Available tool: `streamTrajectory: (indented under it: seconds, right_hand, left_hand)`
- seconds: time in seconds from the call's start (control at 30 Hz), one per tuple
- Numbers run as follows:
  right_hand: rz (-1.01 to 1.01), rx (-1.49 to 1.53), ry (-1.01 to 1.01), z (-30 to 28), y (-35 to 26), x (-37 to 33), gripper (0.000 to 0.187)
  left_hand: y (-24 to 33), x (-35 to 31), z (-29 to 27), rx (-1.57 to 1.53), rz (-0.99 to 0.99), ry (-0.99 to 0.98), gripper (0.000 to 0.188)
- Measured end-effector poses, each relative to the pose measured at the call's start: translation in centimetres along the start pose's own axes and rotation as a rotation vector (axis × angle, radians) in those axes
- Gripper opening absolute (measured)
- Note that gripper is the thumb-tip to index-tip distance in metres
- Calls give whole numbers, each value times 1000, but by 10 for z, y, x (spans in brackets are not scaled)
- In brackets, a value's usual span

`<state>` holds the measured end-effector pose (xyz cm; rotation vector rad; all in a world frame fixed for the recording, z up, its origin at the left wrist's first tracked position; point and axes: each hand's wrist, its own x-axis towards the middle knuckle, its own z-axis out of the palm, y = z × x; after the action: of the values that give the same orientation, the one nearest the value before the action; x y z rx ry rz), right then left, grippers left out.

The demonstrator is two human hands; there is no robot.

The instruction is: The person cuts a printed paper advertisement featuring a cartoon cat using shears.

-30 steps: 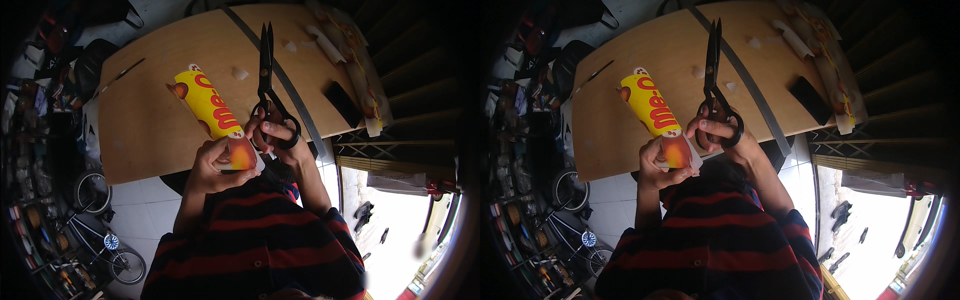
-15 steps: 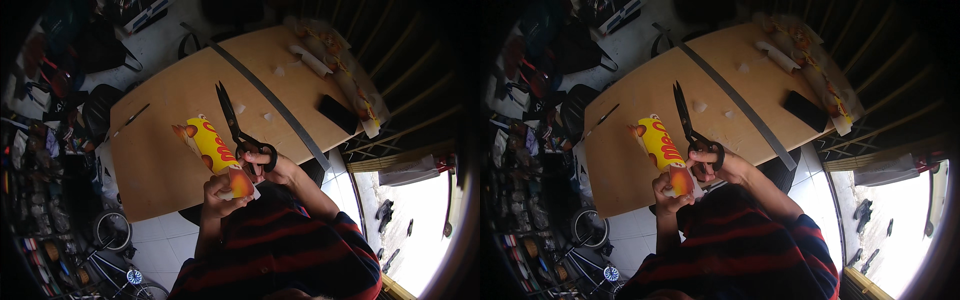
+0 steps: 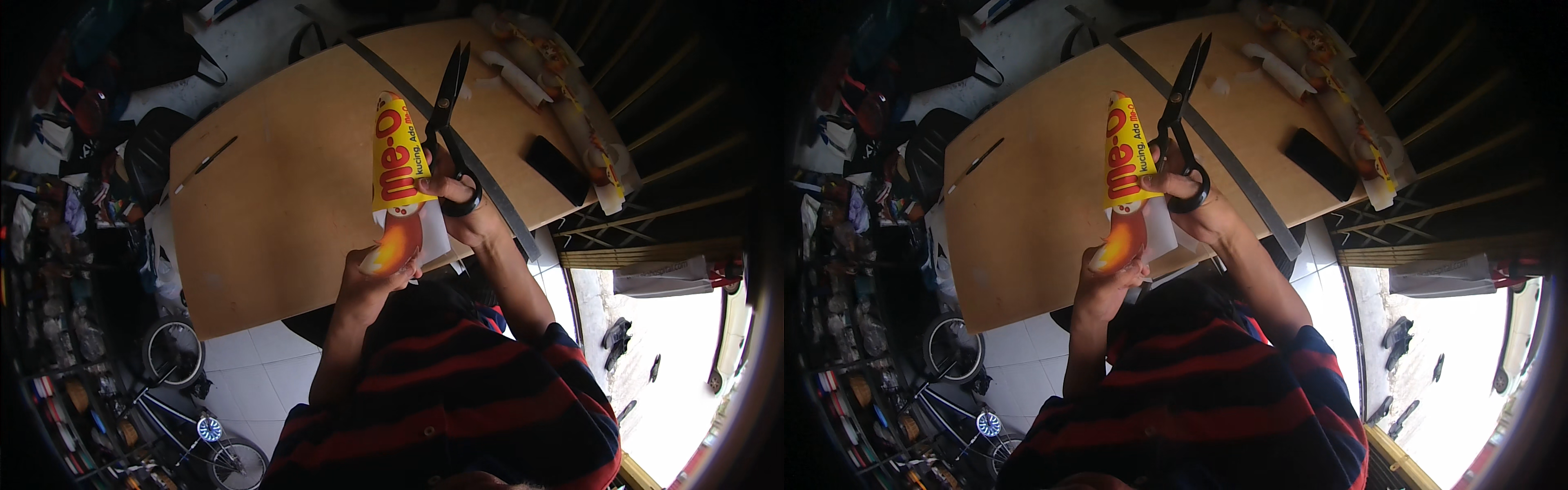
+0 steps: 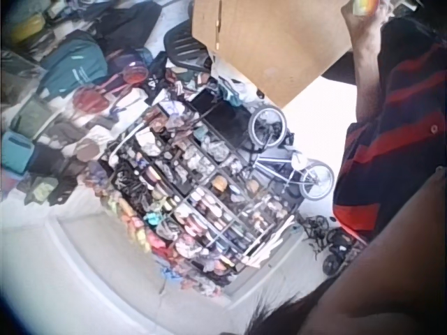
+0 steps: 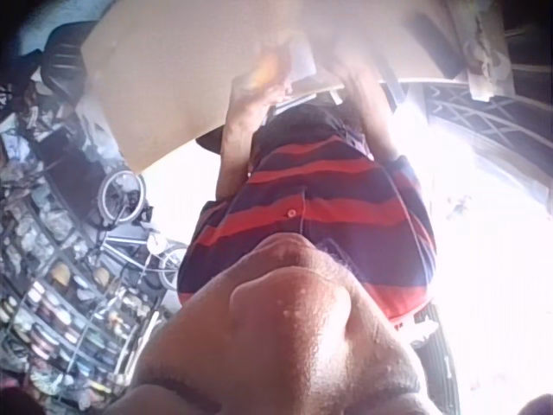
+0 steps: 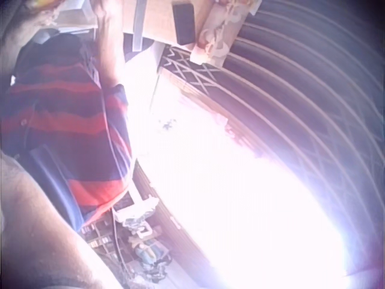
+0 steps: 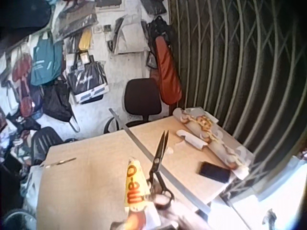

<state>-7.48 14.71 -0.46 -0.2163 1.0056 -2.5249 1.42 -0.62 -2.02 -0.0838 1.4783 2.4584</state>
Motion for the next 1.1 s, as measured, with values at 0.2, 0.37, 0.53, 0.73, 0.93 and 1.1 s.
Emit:
streamTrajectory:
  seconds: [0.2, 0.37, 0.53, 0.73, 0.93, 1.1]
  right_hand:
    - [-8, -62, 6, -8, 0, 5, 45]
    - [-76, -87, -7, -14, 0, 8, 47]
    - [-205, 13, 49, -34, -37, 24, 46]
    - [-210, -243, 61, -27, -53, 6, 60]
    - [-145, -369, 46, -40, -37, 9, 61]
    - [-62, -363, -73, -27, -33, 5, 53]
  left_hand:
    - [-6, 1, -1, 13, 41, -22, 18]
    - [-6, -3, -1, 42, -2, -89, 12]
    - [-25, -21, -2, 179, -106, -114, 8]
    - [-19, 19, -50, 833, 398, 313, 11]
    - [4, 46, -41, 937, 361, 201, 16]
    - [22, 46, -5, 375, 169, -236, 28]
